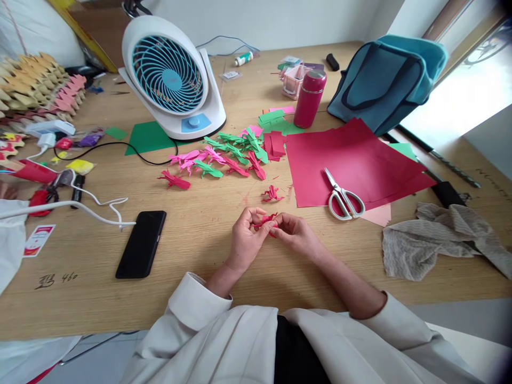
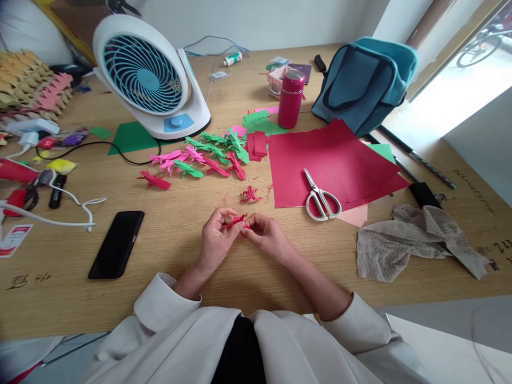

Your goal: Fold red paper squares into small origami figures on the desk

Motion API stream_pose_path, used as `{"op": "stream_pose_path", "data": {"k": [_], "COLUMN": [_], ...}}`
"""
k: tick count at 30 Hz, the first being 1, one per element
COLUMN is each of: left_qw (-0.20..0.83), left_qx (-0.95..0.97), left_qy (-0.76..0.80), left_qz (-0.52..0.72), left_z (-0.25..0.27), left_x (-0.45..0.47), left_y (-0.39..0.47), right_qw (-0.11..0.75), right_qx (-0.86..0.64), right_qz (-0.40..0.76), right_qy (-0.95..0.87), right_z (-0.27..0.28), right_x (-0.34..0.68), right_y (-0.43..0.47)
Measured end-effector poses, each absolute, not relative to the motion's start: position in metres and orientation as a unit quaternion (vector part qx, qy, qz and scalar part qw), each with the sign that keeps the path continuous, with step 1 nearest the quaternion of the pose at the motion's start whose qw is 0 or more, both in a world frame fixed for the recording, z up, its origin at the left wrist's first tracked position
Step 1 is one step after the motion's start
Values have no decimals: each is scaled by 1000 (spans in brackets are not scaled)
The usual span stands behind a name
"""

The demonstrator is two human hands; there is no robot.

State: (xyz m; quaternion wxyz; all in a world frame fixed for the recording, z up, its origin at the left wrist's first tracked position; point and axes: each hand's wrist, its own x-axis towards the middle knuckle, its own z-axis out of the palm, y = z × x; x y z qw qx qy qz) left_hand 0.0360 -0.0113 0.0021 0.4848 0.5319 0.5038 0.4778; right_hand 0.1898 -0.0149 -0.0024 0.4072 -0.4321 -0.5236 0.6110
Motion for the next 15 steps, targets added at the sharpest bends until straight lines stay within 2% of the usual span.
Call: {"op": "stream_pose_path", "data": {"k": [8,15], "left_qw": [532,554], "left_qx": [484,470], "left_qy": [497,485], "left_qz": [486,486], "left_z": [0,0], "left_x": [36,38], "left_y": [-11,-10], "right_qw": [421,422], "right_qx": [-403,-414], "right_qz": [649,629], "right_qy": [-489,-504], "right_z": [-12,-11], "right_x": [192,192], "right_y": [-11,-11]}}
